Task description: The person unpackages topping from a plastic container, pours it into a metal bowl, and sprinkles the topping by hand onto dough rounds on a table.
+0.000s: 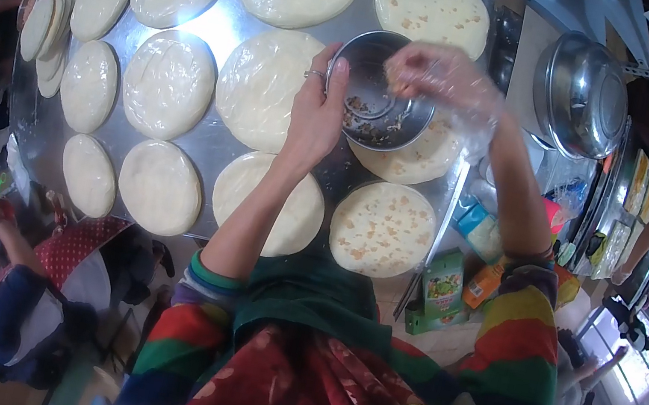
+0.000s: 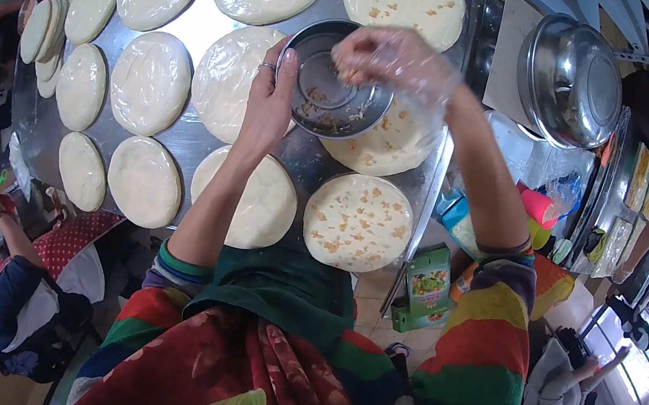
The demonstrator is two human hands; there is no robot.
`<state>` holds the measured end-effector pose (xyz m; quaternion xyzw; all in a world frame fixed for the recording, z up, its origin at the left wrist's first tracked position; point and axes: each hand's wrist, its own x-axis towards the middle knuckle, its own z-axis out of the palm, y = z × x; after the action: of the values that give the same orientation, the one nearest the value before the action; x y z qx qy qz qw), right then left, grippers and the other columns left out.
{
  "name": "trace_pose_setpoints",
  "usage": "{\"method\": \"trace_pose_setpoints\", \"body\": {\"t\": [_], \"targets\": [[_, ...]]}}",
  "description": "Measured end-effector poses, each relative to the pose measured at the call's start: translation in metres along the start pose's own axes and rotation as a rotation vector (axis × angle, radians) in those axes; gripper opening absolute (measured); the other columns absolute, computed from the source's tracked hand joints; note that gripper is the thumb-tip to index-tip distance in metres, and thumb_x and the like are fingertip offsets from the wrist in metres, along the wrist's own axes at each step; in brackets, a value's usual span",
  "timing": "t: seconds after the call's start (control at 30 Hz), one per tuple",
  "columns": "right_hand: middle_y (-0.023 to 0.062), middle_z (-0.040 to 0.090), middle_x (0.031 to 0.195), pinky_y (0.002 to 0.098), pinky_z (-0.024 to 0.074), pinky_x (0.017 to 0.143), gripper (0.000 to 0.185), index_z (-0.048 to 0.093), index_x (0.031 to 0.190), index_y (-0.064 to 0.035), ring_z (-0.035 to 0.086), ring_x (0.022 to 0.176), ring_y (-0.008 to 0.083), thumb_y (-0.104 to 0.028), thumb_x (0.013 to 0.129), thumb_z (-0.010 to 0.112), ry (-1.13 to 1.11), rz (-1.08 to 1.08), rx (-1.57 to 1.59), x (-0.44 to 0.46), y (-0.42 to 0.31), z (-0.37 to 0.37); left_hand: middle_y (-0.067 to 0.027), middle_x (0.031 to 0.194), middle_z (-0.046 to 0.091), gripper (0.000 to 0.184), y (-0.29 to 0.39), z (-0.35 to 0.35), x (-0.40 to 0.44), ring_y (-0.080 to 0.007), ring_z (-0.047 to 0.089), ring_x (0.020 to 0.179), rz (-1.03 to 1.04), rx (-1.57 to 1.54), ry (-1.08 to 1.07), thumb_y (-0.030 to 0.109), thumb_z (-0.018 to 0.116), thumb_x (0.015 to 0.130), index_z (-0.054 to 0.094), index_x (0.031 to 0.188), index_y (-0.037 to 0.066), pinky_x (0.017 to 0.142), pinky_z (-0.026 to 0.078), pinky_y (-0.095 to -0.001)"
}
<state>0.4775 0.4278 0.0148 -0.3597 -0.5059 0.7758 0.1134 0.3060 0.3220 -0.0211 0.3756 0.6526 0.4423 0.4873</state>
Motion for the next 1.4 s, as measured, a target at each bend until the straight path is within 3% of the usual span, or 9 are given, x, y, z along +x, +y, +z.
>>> {"method": "trace_pose_setpoints", "body": {"t": [0.3,0.5,0.6,0.7,0.8,1.0,1.17,1.3,1.4], "targets": [[0.0046,0.064,0.092,0.0257,0.0472,0.074,0.023,0.062,0.097,-0.0014,0.059,0.083,0.0132,-0.015,0.078,0.066,0.297,-0.196,-0.706,0.087,0.015,-0.122,-0.0180,0.116,0.052,0.045,0.000,-0.020,-0.012,-0.0206,0.050,0.107,-0.019,-0.099,0.014,0.031,0.034,0.097,0.037,0.129,0.001,0.093,0.038,-0.0304],[0.0093,0.065,0.076,0.0287,0.0467,0.066,0.018,0.066,0.091,-0.0073,0.061,0.070,0.0172,-0.020,0.078,0.065,0.474,-0.190,-1.340,0.119,0.035,-0.138,-0.0174,0.118,0.051,0.045,-0.002,-0.033,-0.027,-0.0203,0.048,0.109,-0.056,-0.121,0.014,0.030,0.035,0.097,0.037,0.130,-0.001,0.095,0.036,-0.0308],[0.0136,0.061,0.097,0.0385,0.0468,0.077,0.024,0.063,0.093,-0.0102,0.059,0.087,0.0309,-0.028,0.079,0.057,0.597,-0.085,-1.283,0.097,0.019,-0.142,-0.0170,0.118,0.051,0.045,-0.004,-0.038,-0.032,-0.0200,0.048,0.109,-0.038,-0.127,0.010,0.029,0.036,0.097,0.036,0.130,0.000,0.095,0.035,-0.0307],[0.0137,0.060,0.100,0.0381,0.0470,0.078,0.020,0.062,0.094,-0.0113,0.059,0.088,0.0298,-0.023,0.081,0.051,0.749,0.121,-1.130,0.082,0.005,-0.151,-0.0166,0.119,0.050,0.044,-0.003,-0.042,-0.037,-0.0196,0.047,0.109,-0.033,-0.115,-0.003,0.029,0.036,0.097,0.036,0.130,0.000,0.096,0.034,-0.0307],[0.0128,0.065,0.077,0.0307,0.0472,0.064,0.019,0.067,0.088,-0.0076,0.061,0.068,0.0227,-0.023,0.078,0.064,0.637,-0.129,-1.178,0.096,0.039,-0.218,-0.0162,0.120,0.050,0.044,-0.002,-0.043,-0.039,-0.0194,0.046,0.111,-0.033,-0.112,0.007,0.029,0.036,0.097,0.036,0.131,0.000,0.097,0.033,-0.0306],[0.0128,0.063,0.072,0.0324,0.0478,0.062,0.016,0.067,0.085,-0.0058,0.062,0.068,0.0233,-0.020,0.079,0.061,0.569,-0.333,-1.302,0.089,0.058,-0.201,-0.0155,0.122,0.048,0.044,-0.001,-0.046,-0.042,-0.0200,0.045,0.113,-0.047,-0.122,-0.007,0.028,0.035,0.097,0.035,0.131,0.001,0.098,0.032,-0.0308],[0.0152,0.060,0.082,0.0344,0.0484,0.065,0.018,0.063,0.095,-0.0065,0.061,0.073,0.0262,-0.015,0.086,0.050,0.466,-0.290,-1.090,0.065,0.070,-0.117,-0.0154,0.123,0.047,0.043,-0.004,-0.048,-0.044,-0.0207,0.044,0.114,-0.052,-0.127,0.012,0.028,0.035,0.097,0.036,0.131,0.002,0.098,0.032,-0.0313],[0.0155,0.058,0.089,0.0355,0.0486,0.069,0.022,0.060,0.098,-0.0055,0.059,0.077,0.0293,-0.012,0.089,0.041,0.442,-0.380,-1.374,0.043,0.073,-0.088,-0.0155,0.123,0.047,0.043,-0.007,-0.049,-0.046,-0.0208,0.044,0.114,-0.051,-0.112,0.005,0.029,0.035,0.097,0.036,0.131,0.002,0.098,0.032,-0.0316],[0.0156,0.058,0.091,0.0361,0.0476,0.074,0.020,0.060,0.094,-0.0044,0.058,0.083,0.0313,-0.016,0.087,0.045,0.488,-0.262,-1.284,0.037,0.072,-0.084,-0.0155,0.123,0.047,0.043,-0.006,-0.049,-0.048,-0.0208,0.044,0.114,-0.059,-0.128,0.001,0.029,0.035,0.097,0.036,0.131,0.003,0.098,0.032,-0.0316]]}}
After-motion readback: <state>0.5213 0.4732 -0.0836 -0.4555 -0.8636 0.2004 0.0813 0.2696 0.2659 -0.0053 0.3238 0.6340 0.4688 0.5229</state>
